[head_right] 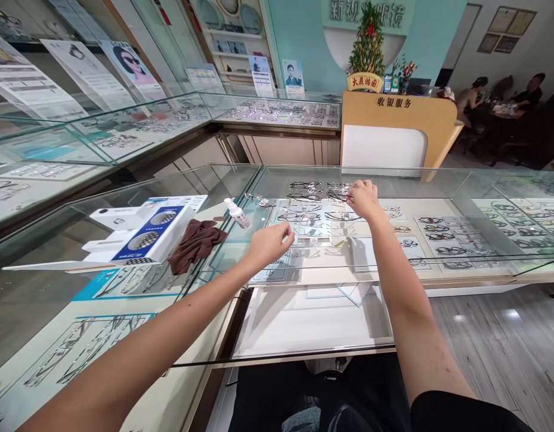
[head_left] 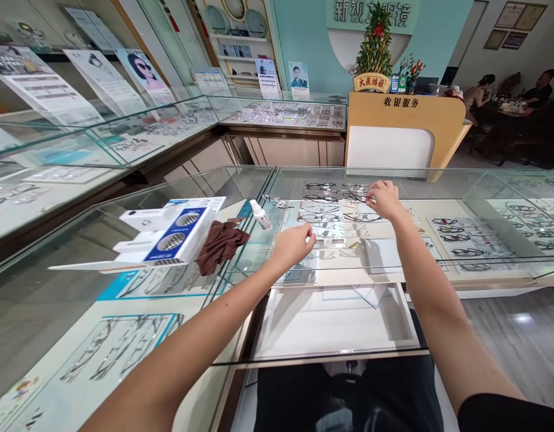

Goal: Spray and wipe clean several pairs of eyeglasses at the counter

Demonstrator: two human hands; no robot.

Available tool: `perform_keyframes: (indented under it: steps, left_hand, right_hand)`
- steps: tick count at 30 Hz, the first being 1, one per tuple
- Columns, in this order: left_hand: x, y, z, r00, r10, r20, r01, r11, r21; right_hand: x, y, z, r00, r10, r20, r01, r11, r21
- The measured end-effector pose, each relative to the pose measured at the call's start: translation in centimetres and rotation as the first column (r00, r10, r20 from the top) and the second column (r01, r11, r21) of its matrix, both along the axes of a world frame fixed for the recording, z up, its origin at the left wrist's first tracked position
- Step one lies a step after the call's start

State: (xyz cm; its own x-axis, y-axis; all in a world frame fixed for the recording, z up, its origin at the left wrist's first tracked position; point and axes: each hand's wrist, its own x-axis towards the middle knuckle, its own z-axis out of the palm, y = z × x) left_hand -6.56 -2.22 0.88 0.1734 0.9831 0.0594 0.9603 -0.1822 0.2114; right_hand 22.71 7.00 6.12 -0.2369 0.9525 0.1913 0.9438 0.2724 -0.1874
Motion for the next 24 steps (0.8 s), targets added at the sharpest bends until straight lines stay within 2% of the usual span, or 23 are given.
perform_keyframes:
  steps: [4,10,24]
  left_hand:
    - [-0.2,-0.1,-0.1,1.000,-0.014,0.013,0.013,1.000,0.013]
    - [-0.2,-0.4,0.1,1.000,-0.018,0.012,0.018,1.000,0.004]
    - [-0.6,-0.4,-0.7,0.999,-0.046,0.010,0.045,0.999,0.007]
  right_hand:
    - [-0.6,0.2,-0.6,0.994,-0.006,0.106,0.006,1.000,0.000]
    - [-1.1,0.8,-0.4,0.984,-0.014,0.180,0.035,0.993,-0.112]
    - [-1.1,2.2,-2.0,0.990,-0.006,0.138,0.027,0.988,-0.149]
